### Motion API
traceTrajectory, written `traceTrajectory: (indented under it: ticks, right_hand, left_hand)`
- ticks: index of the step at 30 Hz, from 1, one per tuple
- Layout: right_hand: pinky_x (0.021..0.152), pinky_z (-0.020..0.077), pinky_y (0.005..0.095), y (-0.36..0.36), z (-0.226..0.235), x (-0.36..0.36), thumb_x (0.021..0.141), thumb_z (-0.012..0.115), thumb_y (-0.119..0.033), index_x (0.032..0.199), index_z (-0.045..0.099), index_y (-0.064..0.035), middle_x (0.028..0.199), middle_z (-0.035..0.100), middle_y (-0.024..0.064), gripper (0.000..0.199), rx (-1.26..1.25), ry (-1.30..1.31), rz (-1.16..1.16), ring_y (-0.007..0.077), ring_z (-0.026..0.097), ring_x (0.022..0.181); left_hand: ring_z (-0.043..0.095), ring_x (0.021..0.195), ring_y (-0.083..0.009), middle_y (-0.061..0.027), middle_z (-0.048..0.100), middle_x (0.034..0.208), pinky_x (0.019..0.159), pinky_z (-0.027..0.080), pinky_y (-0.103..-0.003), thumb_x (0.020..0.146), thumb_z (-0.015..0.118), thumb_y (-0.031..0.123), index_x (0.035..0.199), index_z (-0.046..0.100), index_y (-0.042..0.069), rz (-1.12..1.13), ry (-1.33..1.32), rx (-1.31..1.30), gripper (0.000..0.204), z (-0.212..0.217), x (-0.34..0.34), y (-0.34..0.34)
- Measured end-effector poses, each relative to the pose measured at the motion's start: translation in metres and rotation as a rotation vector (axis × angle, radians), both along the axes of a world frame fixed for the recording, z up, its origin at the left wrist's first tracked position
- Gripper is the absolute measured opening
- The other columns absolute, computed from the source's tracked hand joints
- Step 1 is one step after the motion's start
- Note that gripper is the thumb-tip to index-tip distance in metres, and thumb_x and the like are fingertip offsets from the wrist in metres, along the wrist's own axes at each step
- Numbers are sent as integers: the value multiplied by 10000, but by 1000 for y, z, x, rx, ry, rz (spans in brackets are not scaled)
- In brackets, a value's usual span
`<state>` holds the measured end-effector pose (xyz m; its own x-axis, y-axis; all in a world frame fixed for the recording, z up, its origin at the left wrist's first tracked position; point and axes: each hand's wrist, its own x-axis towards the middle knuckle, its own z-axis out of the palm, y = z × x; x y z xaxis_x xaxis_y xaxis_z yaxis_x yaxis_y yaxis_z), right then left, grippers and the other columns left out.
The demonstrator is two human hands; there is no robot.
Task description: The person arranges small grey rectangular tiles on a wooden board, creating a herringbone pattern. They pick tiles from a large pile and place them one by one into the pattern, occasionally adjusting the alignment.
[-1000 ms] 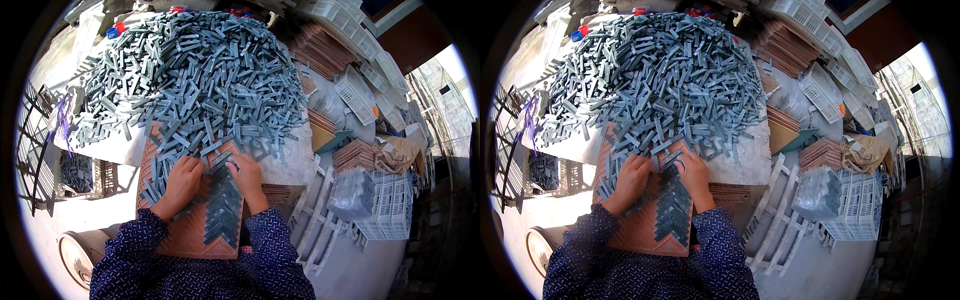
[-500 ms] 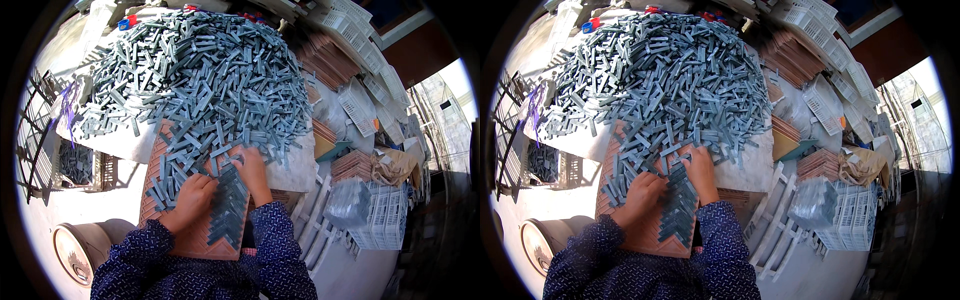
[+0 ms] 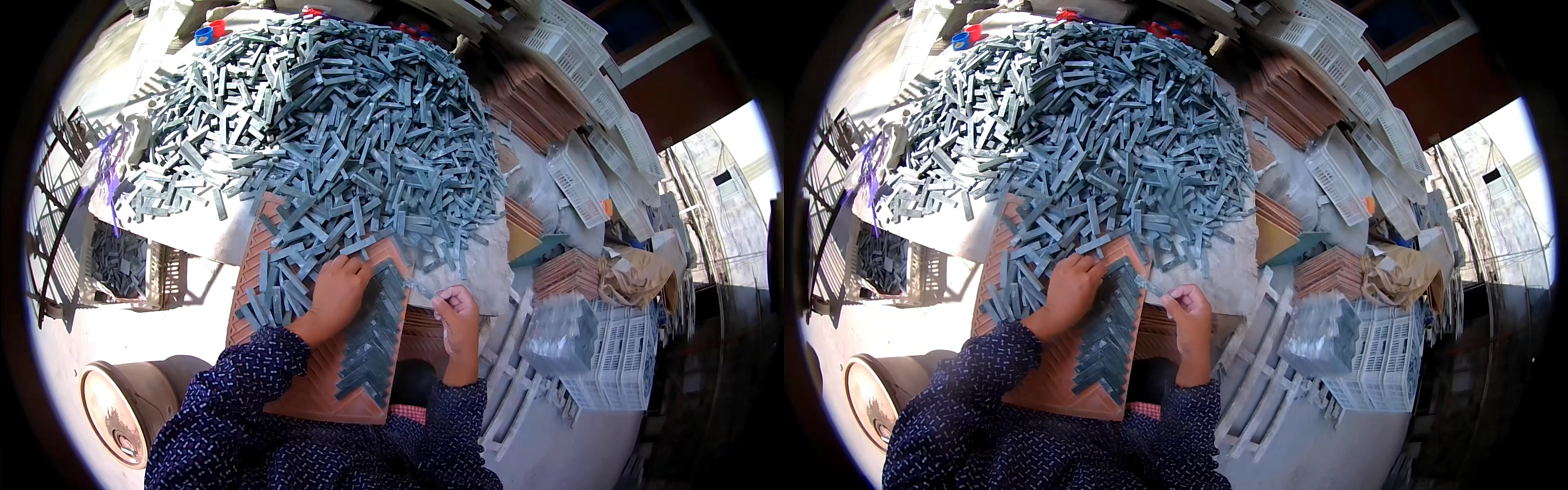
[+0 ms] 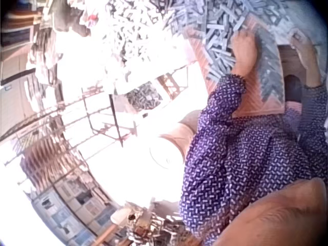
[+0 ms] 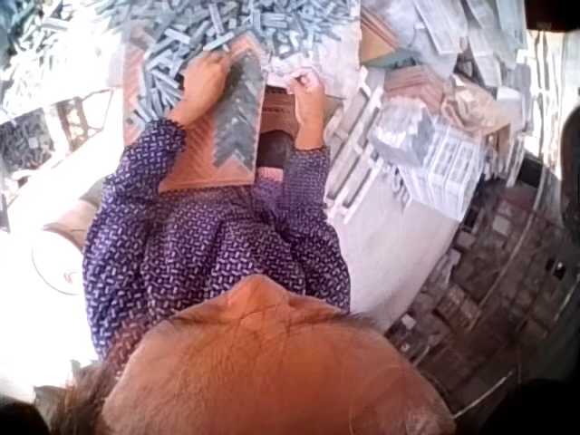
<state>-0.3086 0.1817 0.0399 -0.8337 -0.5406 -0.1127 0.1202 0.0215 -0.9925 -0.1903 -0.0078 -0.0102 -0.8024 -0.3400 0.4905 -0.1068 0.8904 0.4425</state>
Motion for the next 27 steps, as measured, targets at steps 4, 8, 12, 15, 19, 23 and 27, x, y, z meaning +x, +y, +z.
traceTrajectory:
  ticks: [4, 8, 12, 15, 19, 23, 27]
  right_hand:
    - [598, 420, 211, 32, -15, 23, 822, 663, 0, 879, 540, -40, 824, 586, 44, 141, -35, -57, -83, 96, 524, 673]
    - [606, 423, 202, 32, -20, 35, 839, 641, 13, 889, 543, -33, 786, 578, 20, 119, -143, -122, -24, 83, 524, 652]
    - [625, 433, 201, 16, -5, 45, 858, 635, -4, 906, 546, -25, 787, 579, 14, 104, -30, -61, 160, 70, 537, 681]
    - [637, 455, 220, -7, -11, 49, 880, 627, -50, 918, 574, -6, 815, 602, 21, 78, -3, -70, 413, 69, 555, 712]
    - [645, 479, 275, -46, -13, 25, 848, 639, -65, 881, 632, 0, 827, 635, 78, 73, 337, 385, 196, 145, 609, 714]
    - [661, 486, 339, -70, -22, 11, 768, 666, -44, 871, 657, -21, 805, 637, 138, 106, 326, 949, 133, 284, 618, 716]
    - [676, 490, 362, -84, -38, 8, 756, 668, -26, 871, 654, -18, 826, 635, 145, 116, 425, 1036, 205, 314, 619, 742]
  left_hand:
    - [554, 835, -248, -61, 560, 807, 694, 438, -367, 697, 565, 59, 804, 598, 63, 48, -32, 36, 112, 0, -5, 5]
    - [563, 869, -266, -91, 594, 861, 758, 451, -378, 722, 612, 70, 870, 632, 58, -51, -54, 59, 150, 13, 0, -5]
    - [581, 819, -204, -107, 627, 922, 731, 473, -334, 850, 633, 135, 998, 640, 32, -255, 40, 618, 181, 35, 34, 12]
    - [560, 712, -123, -61, 620, 860, 641, 463, -272, 921, 563, 121, 1034, 618, -2, -353, -154, 1297, 176, 31, 69, 31]
    - [517, 629, -69, -19, 592, 782, 582, 427, -214, 957, 493, 85, 1077, 602, -23, -216, -168, 1469, 195, 18, 101, 26]
    - [484, 613, -63, -10, 580, 770, 567, 398, -199, 958, 484, 72, 1069, 603, -27, -127, -47, 1540, 191, 16, 116, 22]
    - [482, 621, -62, -7, 583, 762, 581, 399, -199, 954, 499, 80, 1065, 602, -32, -109, -1, 1540, 189, 25, 118, 15]
